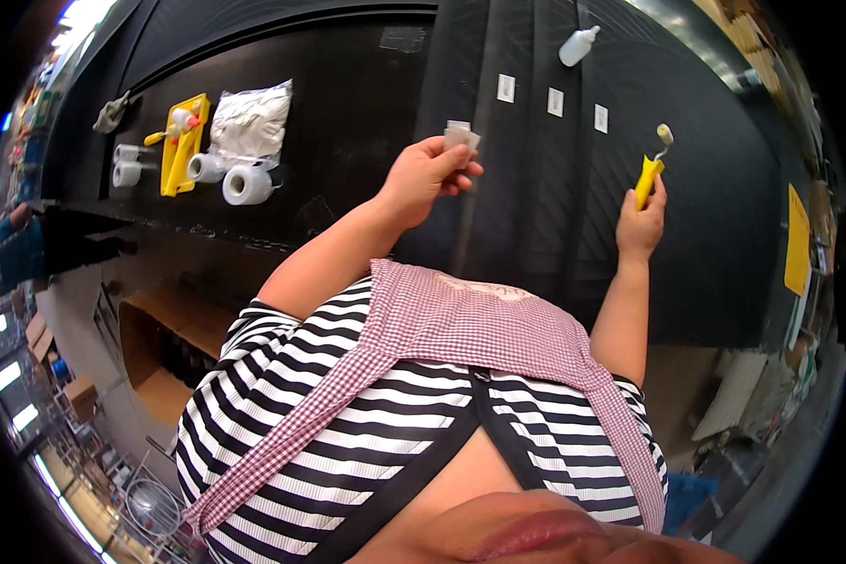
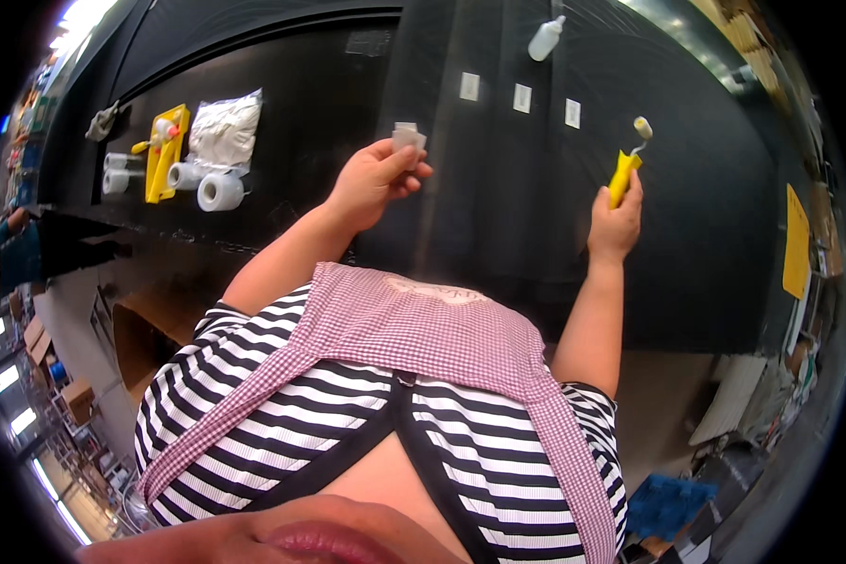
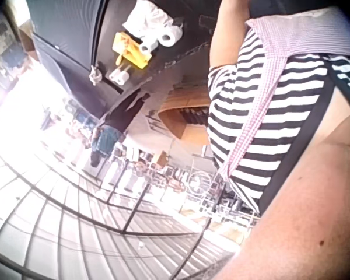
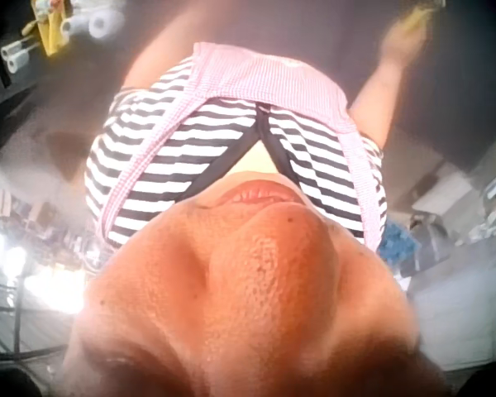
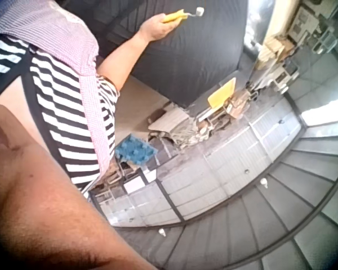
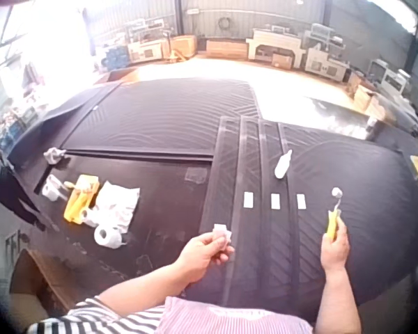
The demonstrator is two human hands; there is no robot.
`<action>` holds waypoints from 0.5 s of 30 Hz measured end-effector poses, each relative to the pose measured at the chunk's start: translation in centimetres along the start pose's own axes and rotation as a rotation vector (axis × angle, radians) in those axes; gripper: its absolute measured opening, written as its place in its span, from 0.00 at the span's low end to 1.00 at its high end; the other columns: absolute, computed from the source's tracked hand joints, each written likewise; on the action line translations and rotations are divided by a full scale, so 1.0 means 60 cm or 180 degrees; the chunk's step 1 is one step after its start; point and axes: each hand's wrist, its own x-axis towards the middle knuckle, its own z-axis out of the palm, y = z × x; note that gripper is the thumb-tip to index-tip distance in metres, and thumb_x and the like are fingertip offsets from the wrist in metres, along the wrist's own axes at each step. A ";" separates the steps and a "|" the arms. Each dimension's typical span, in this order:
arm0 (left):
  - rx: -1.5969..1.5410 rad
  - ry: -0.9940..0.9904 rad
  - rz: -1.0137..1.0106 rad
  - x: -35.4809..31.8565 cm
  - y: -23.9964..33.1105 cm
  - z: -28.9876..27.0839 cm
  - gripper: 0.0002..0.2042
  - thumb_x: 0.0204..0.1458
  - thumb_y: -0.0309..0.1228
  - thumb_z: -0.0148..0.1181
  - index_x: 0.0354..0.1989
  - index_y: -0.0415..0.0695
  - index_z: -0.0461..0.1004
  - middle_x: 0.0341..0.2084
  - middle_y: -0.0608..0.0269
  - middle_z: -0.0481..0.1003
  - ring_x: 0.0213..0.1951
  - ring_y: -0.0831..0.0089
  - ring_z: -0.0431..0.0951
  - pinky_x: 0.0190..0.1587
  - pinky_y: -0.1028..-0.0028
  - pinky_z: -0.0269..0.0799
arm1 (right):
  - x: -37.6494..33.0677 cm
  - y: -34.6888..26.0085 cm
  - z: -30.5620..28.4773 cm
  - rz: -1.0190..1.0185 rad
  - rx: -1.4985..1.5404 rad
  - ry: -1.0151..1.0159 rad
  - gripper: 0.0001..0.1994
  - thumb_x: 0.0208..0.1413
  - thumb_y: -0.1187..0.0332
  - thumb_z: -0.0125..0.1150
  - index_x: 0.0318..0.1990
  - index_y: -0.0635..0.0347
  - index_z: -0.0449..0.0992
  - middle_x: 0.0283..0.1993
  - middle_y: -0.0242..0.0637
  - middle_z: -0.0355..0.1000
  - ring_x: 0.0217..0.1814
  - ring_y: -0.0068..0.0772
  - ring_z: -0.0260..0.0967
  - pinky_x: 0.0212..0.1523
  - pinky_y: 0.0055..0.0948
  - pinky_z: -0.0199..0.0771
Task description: The person applies adhesive labels to large black foam sheets by hand, using a bottle of glue and a small roller to secure the labels in a line across the material.
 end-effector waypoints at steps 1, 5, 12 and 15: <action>-0.0073 -0.0061 0.0007 0.000 0.001 0.006 0.12 0.65 0.38 0.58 0.46 0.42 0.76 0.35 0.64 0.81 0.31 0.81 0.77 0.38 0.78 0.74 | 0.005 0.000 -0.012 0.0083 -0.0125 -0.0107 0.27 0.59 0.65 0.62 0.66 0.55 0.66 0.61 0.46 0.73 0.58 0.51 0.73 0.58 0.42 0.73; -0.0122 -0.0036 0.0093 -0.004 0.006 0.014 0.10 0.65 0.36 0.59 0.45 0.42 0.76 0.34 0.65 0.80 0.30 0.82 0.77 0.37 0.79 0.74 | 0.001 0.016 -0.009 0.0071 -0.0514 -0.0330 0.27 0.58 0.64 0.63 0.66 0.48 0.68 0.59 0.42 0.73 0.59 0.50 0.73 0.57 0.43 0.74; -0.0135 0.0143 0.0232 -0.008 -0.006 0.024 0.09 0.64 0.35 0.60 0.45 0.43 0.76 0.33 0.66 0.80 0.31 0.83 0.76 0.38 0.80 0.73 | -0.004 0.004 -0.023 0.0002 -0.0752 -0.0394 0.28 0.55 0.62 0.68 0.65 0.47 0.70 0.52 0.41 0.73 0.53 0.48 0.73 0.54 0.43 0.75; -0.0155 0.0189 0.0260 -0.012 -0.009 0.031 0.09 0.64 0.34 0.61 0.45 0.43 0.75 0.34 0.66 0.80 0.32 0.83 0.76 0.38 0.80 0.73 | -0.003 -0.016 -0.031 -0.0679 -0.0896 0.0237 0.28 0.52 0.62 0.71 0.62 0.51 0.73 0.50 0.42 0.73 0.51 0.47 0.72 0.53 0.43 0.75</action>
